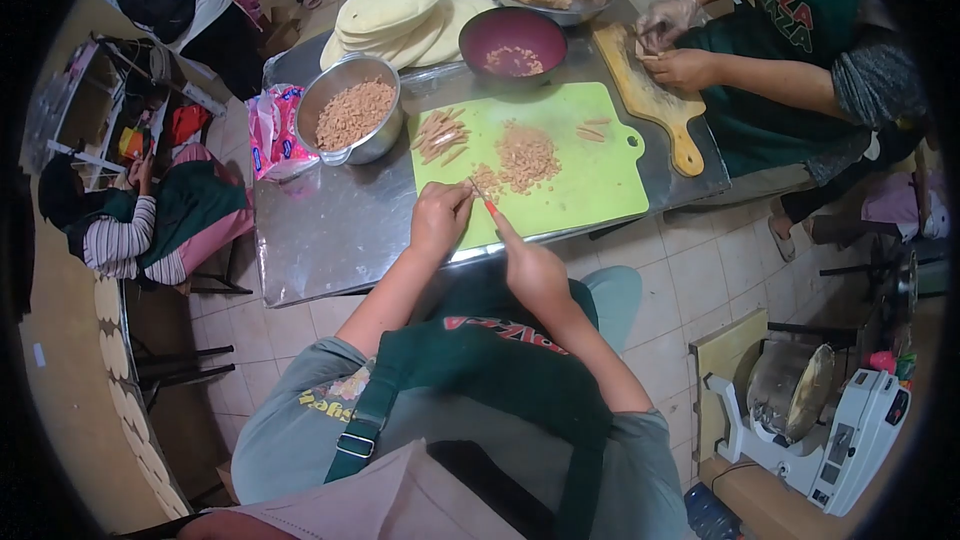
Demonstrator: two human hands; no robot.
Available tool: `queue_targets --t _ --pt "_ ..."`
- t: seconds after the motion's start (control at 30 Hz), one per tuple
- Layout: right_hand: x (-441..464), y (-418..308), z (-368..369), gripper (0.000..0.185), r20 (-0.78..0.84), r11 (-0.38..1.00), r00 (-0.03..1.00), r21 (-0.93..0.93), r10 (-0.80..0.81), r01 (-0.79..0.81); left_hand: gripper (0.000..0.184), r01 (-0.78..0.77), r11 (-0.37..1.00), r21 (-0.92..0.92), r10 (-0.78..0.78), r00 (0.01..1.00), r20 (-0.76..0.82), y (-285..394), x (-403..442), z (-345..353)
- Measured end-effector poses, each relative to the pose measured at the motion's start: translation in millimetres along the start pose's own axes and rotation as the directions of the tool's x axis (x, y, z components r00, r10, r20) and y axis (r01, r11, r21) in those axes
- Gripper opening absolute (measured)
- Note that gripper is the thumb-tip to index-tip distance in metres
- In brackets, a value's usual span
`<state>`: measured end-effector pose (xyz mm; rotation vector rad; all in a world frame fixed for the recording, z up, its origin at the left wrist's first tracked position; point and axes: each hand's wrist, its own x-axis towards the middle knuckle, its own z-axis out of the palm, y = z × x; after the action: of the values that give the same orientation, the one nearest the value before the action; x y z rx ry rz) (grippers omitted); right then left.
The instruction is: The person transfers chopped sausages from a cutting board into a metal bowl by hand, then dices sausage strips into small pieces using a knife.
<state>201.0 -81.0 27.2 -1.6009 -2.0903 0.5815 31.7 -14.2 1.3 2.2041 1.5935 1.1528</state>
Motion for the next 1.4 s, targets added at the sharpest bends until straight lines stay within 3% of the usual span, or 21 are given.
queue_targets --t 0.3,0.53,0.63,0.8,1.0,1.13,1.23,1.4 --pt "-29.6 6.3 -14.7 0.050 -0.039 0.994 0.999 0.108 0.024 -0.019 0.009 0.013 1.000 0.004 -0.013 1.000 -0.003 -2.4 -1.3 -1.6" --pt "-5.2 -9.6 -15.2 0.049 -0.002 0.998 1.000 0.058 0.012 -0.011 0.007 -0.011 0.999 -0.036 0.010 0.999 -0.031 -1.2 -2.9 -2.7" --pt "5.2 -0.4 -3.7 0.049 -0.060 0.997 0.996 0.048 -0.061 0.064 0.009 -0.014 1.000 -0.018 0.014 1.000 -0.018 -5.3 -3.4 -0.6" --pt "17.0 -9.8 -5.7 0.047 0.091 0.990 0.993 0.113 0.073 -0.083 0.006 0.021 0.999 -0.050 -0.023 0.999 -0.032 -3.5 -3.6 0.6" --pt "-28.8 7.2 -2.7 0.050 0.017 0.995 0.999 0.091 0.027 -0.029 0.007 0.032 0.999 -0.039 -0.032 0.999 -0.009 -4.4 -3.2 -2.1" --pt "-32.1 3.0 -15.3 0.047 0.064 0.989 0.994 0.112 0.089 -0.096 0.007 0.042 0.998 -0.050 -0.043 0.999 -0.006 -2.7 -4.2 -3.4" --pt "-20.0 -1.9 -16.5 0.047 -0.013 0.983 0.998 0.171 0.064 -0.060 0.008 0.012 0.999 -0.049 -0.013 1.000 -0.019 -5.1 -6.9 -2.2" --pt "3.7 -4.6 -2.4 0.049 -0.050 0.996 0.998 0.074 -0.043 0.047 0.007 0.016 0.999 -0.036 -0.017 1.000 -0.015 -6.4 -7.5 0.3"
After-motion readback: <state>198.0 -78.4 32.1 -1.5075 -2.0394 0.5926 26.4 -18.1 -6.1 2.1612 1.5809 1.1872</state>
